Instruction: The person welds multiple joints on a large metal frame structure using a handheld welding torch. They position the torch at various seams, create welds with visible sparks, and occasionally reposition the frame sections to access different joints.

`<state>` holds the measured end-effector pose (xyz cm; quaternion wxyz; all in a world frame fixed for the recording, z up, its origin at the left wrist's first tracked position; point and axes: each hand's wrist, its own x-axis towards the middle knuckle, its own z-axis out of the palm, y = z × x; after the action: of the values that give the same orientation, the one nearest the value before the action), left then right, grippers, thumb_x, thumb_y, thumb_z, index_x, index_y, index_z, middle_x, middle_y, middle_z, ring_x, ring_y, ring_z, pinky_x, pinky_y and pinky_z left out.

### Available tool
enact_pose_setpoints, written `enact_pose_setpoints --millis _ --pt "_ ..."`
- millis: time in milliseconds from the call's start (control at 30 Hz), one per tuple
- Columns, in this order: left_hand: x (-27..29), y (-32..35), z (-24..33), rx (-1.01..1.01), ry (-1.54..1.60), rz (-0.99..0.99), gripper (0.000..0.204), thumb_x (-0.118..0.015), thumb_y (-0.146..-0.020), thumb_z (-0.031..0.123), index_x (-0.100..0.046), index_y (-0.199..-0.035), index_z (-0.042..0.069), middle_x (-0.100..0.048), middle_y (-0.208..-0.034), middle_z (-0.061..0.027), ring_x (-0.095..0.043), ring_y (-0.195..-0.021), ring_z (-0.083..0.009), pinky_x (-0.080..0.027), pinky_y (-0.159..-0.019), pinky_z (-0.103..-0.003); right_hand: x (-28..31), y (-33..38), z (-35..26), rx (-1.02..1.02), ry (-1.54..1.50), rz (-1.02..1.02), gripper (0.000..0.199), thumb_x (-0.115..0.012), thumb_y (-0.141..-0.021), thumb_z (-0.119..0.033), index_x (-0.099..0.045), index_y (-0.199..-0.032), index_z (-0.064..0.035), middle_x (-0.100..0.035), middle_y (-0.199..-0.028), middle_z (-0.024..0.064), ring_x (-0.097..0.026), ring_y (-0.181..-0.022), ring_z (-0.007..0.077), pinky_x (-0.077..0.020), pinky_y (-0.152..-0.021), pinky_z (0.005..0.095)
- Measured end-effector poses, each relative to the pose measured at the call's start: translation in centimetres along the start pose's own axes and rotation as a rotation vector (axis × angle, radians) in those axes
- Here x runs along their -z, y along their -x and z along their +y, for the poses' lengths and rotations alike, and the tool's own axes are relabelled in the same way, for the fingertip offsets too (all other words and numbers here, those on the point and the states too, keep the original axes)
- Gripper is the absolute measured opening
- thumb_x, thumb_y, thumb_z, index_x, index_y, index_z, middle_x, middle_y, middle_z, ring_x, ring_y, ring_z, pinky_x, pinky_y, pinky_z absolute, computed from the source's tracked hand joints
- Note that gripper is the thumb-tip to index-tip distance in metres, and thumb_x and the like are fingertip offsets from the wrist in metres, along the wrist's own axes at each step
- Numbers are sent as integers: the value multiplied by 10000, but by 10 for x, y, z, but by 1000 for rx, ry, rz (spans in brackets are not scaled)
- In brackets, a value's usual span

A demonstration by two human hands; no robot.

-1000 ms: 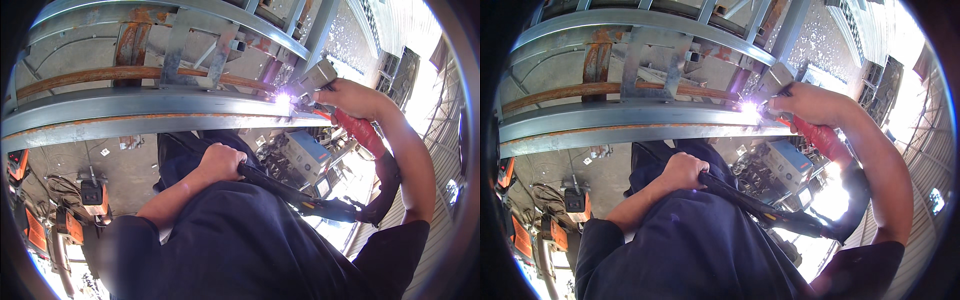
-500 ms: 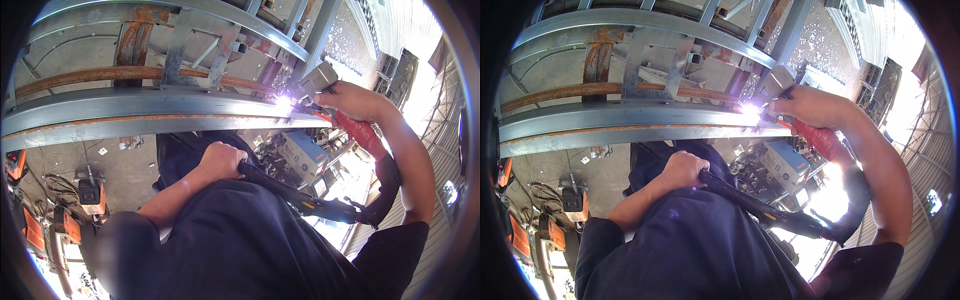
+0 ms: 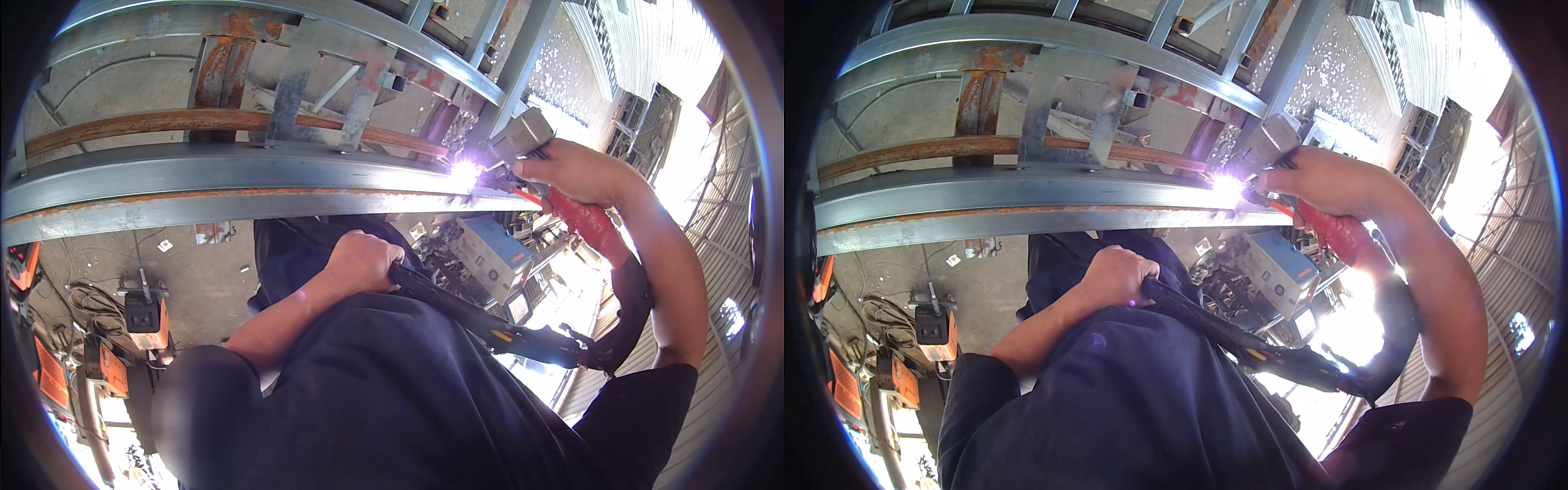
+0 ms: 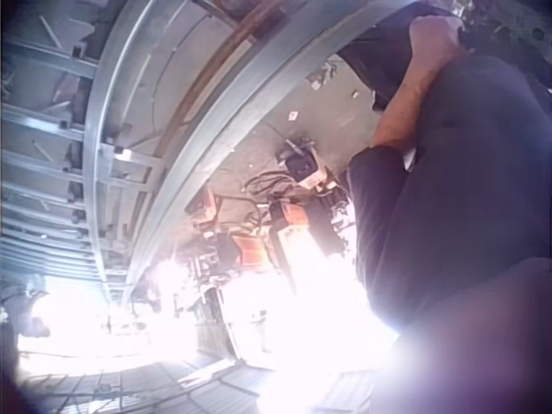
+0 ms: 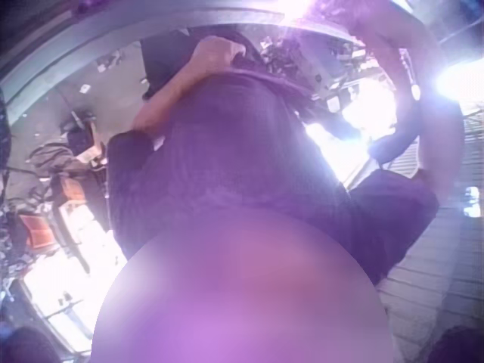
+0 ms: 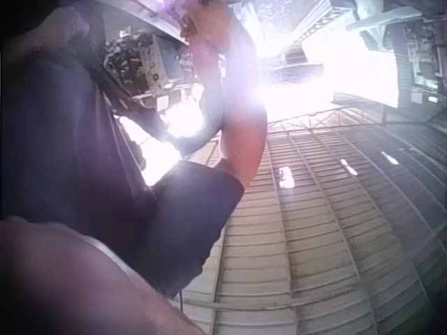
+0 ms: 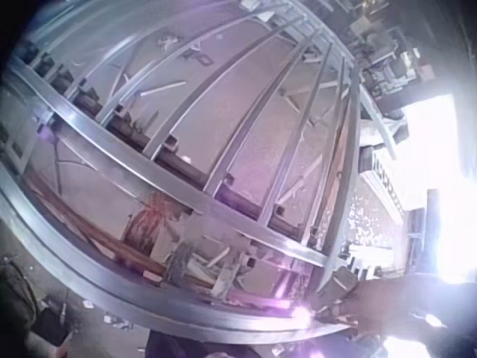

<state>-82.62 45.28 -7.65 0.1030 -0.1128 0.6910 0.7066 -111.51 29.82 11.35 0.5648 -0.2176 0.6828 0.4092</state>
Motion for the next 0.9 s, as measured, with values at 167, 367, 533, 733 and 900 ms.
enact_pose_setpoints --millis 167,367,533,733,900 --pt "-2 0 -1 -17 -2 32 333 -840 -683 391 -770 -906 153 -759 -813 -101 -743 -842 -303 -536 -832 -451 2 1 -1 5 -39 -18 707 -592 -1052 -509 -550 -1459 67 -658 -1389 216 -615 -1281 280 -417 -1143 377" --pt "-1 -1 -2 -21 7 33 335 -842 -691 394 -771 -910 152 -760 -817 -103 -742 -839 -308 -537 -828 -450 3 4 -6 -53 -24 -28 701 -595 -1053 -498 -545 -1462 70 -664 -1379 214 -622 -1270 282 -418 -1140 376" --pt "3 -1 0 -4 4 3 371 -853 -698 413 -777 -950 151 -765 -844 -111 -744 -873 -305 -533 -858 -446 3 5 -6 -45 -9 -22 684 -594 -1056 -481 -546 -1462 67 -662 -1382 210 -616 -1284 283 -415 -1146 375" --pt "1 -1 -1 0 -8 16 374 -887 -676 385 -728 -922 152 -746 -834 -81 -724 -863 -307 -524 -823 -453 -5 8 11 125 -12 46 672 -584 -1066 -466 -520 -1488 53 -648 -1401 210 -608 -1295 269 -408 -1156 380" --pt "1 -1 -1 36 4 35 301 -831 -669 380 -754 -846 149 -742 -788 -114 -732 -825 -326 -544 -813 -465 -11 29 23 62 -161 136 628 -608 -1065 -415 -507 -1496 30 -673 -1304 189 -644 -1200 264 -470 -1089 379"
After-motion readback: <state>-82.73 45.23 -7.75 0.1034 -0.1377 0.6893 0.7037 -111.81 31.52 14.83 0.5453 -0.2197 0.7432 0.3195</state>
